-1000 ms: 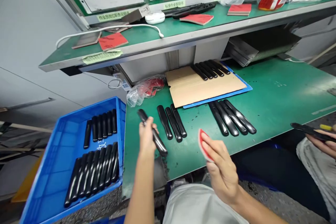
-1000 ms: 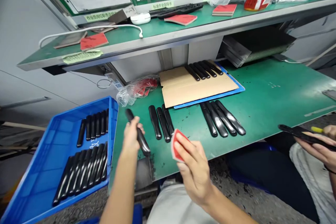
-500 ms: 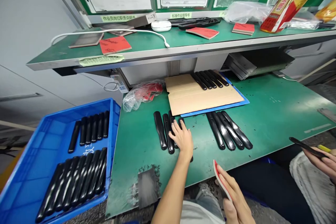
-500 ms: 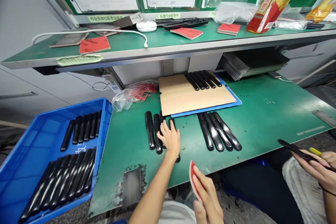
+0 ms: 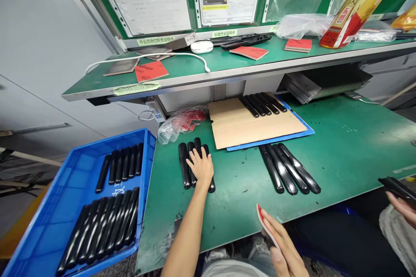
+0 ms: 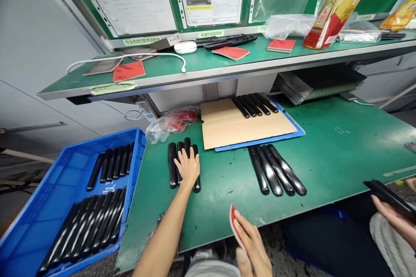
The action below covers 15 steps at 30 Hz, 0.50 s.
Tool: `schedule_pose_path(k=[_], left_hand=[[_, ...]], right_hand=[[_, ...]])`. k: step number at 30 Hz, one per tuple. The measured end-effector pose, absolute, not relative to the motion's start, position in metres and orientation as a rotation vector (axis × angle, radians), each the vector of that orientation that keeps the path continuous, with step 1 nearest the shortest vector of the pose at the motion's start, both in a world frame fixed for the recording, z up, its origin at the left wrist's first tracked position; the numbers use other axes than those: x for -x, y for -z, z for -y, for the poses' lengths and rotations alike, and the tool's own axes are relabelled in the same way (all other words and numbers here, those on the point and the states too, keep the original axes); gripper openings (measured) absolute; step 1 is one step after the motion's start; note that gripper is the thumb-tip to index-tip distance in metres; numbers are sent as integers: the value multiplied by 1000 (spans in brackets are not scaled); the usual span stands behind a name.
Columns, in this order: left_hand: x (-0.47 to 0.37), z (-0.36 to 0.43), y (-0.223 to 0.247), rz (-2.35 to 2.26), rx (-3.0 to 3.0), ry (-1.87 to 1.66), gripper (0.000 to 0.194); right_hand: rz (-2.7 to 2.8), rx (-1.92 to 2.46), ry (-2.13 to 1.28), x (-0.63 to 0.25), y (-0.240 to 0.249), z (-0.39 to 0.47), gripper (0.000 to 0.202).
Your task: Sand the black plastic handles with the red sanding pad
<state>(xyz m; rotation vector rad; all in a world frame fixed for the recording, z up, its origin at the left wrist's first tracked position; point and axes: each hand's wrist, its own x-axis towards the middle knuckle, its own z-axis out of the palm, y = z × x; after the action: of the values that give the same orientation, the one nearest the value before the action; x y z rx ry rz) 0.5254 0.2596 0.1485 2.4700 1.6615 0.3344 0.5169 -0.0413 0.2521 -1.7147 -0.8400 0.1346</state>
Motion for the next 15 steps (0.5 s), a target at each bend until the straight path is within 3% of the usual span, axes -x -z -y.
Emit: schedule_pose_path(k=[8,15], left_hand=[[-443,-314,-168,-2010,-2220,-360,50],[-394,-343,-190,-1938,-2187,-220,46]], right_hand=[[827,1681,-134,-519,-248,45,38],[775,1665,-192,-524,-245,54,37]])
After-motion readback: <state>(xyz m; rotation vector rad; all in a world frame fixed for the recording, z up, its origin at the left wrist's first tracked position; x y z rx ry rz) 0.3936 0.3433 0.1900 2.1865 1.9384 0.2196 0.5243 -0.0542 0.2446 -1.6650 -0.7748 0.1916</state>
